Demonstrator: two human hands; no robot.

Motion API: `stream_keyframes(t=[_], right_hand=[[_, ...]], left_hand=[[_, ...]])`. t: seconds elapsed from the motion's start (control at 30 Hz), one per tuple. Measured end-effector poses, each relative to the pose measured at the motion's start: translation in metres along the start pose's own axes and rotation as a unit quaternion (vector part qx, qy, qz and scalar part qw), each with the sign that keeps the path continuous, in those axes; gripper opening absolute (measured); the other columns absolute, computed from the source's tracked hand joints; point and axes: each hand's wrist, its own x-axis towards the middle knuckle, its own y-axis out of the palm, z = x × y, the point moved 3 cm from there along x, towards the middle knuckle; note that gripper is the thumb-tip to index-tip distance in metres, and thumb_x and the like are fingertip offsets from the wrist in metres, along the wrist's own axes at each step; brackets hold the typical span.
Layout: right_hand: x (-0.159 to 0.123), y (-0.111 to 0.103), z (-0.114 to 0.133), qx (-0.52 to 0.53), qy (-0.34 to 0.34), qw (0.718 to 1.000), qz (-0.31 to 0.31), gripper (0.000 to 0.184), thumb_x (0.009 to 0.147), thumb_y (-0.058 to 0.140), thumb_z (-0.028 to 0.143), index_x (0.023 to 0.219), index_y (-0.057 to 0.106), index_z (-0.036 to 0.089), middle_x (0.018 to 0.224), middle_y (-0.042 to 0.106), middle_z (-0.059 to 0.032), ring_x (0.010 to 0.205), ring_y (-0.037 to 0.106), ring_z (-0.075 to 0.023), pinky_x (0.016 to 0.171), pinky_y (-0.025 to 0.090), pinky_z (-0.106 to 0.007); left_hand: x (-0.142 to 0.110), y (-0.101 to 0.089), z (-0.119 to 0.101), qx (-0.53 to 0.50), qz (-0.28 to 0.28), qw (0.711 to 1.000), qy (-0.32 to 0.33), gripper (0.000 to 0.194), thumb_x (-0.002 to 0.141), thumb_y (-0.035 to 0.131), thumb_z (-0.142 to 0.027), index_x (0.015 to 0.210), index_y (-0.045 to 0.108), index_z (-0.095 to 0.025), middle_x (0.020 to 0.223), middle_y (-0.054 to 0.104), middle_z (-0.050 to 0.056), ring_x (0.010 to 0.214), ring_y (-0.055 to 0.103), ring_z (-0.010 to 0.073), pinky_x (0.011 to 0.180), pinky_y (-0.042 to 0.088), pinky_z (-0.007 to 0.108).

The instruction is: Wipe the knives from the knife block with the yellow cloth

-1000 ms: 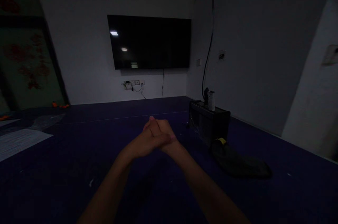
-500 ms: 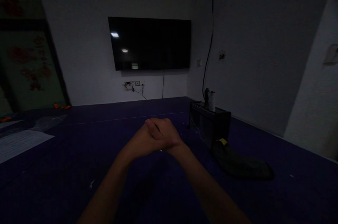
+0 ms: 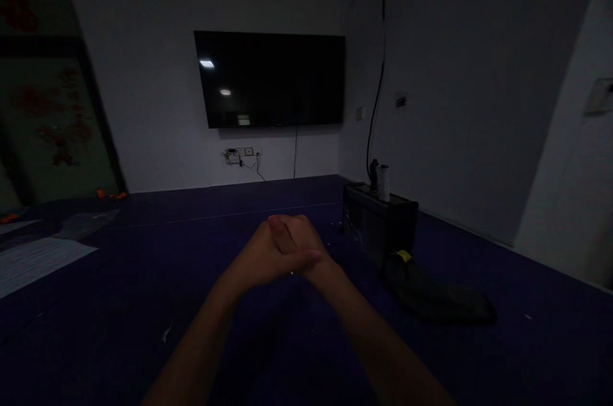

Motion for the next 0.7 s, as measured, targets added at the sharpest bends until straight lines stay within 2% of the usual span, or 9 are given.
stream_keyframes(t=[0.17, 0.3, 0.5, 0.6, 0.7], right_hand=[[0.0, -0.002, 0.002, -0.019, -0.012, 1.0, -0.005, 0.071, 0.084, 0.015, 0.066, 0.06, 0.059, 0.016, 0.05, 0.053, -0.0023, 0.045, 0.044, -0.0124, 0.047, 0.026, -0.025], [0.0, 0.001, 0.0, -0.025, -0.004, 1.0, 0.007, 0.064, 0.088, 0.018, 0.058, 0.062, 0.059, 0.016, 0.052, 0.055, -0.0023, 0.048, 0.047, -0.0124, 0.048, 0.028, -0.024], [0.002, 0.001, -0.005, -0.037, -0.036, 0.999, 0.015, 0.057, 0.089, 0.022, 0.055, 0.064, 0.058, 0.017, 0.056, 0.055, -0.0015, 0.05, 0.048, -0.0121, 0.049, 0.029, -0.024], [0.003, -0.005, -0.006, -0.065, -0.048, 0.996, 0.032, 0.055, 0.09, 0.023, 0.052, 0.063, 0.057, 0.018, 0.057, 0.056, -0.0014, 0.052, 0.05, -0.0126, 0.05, 0.028, -0.024], [0.004, -0.018, -0.011, -0.094, -0.038, 0.995, 0.026, 0.052, 0.09, 0.027, 0.05, 0.064, 0.058, 0.018, 0.057, 0.057, -0.0008, 0.053, 0.05, -0.0122, 0.05, 0.028, -0.023]], left_hand=[[-0.002, 0.001, -0.002, 0.002, -0.009, 1.0, -0.008, 0.034, 0.065, 0.066, -0.041, 0.085, 0.057, -0.015, 0.082, 0.064, 0.006, 0.075, 0.06, 0.0177, 0.061, 0.049, 0.026], [-0.001, 0.001, -0.003, -0.005, 0.012, 1.0, -0.012, 0.033, 0.067, 0.065, -0.04, 0.086, 0.057, -0.014, 0.083, 0.065, 0.006, 0.075, 0.061, 0.018, 0.062, 0.049, 0.027], [-0.001, 0.0, -0.004, 0.027, -0.006, 0.999, 0.023, 0.031, 0.069, 0.063, -0.041, 0.087, 0.06, -0.016, 0.088, 0.065, 0.006, 0.079, 0.061, 0.0171, 0.067, 0.049, 0.027], [-0.001, -0.002, -0.004, 0.074, -0.024, 0.996, 0.034, 0.032, 0.068, 0.063, -0.045, 0.084, 0.061, -0.017, 0.082, 0.066, 0.004, 0.074, 0.06, 0.0155, 0.062, 0.046, 0.024], [0.001, -0.01, -0.003, 0.158, -0.048, 0.986, 0.036, 0.033, 0.072, 0.057, -0.049, 0.071, 0.063, -0.016, 0.063, 0.062, 0.001, 0.056, 0.053, 0.0117, 0.05, 0.038, 0.022]])
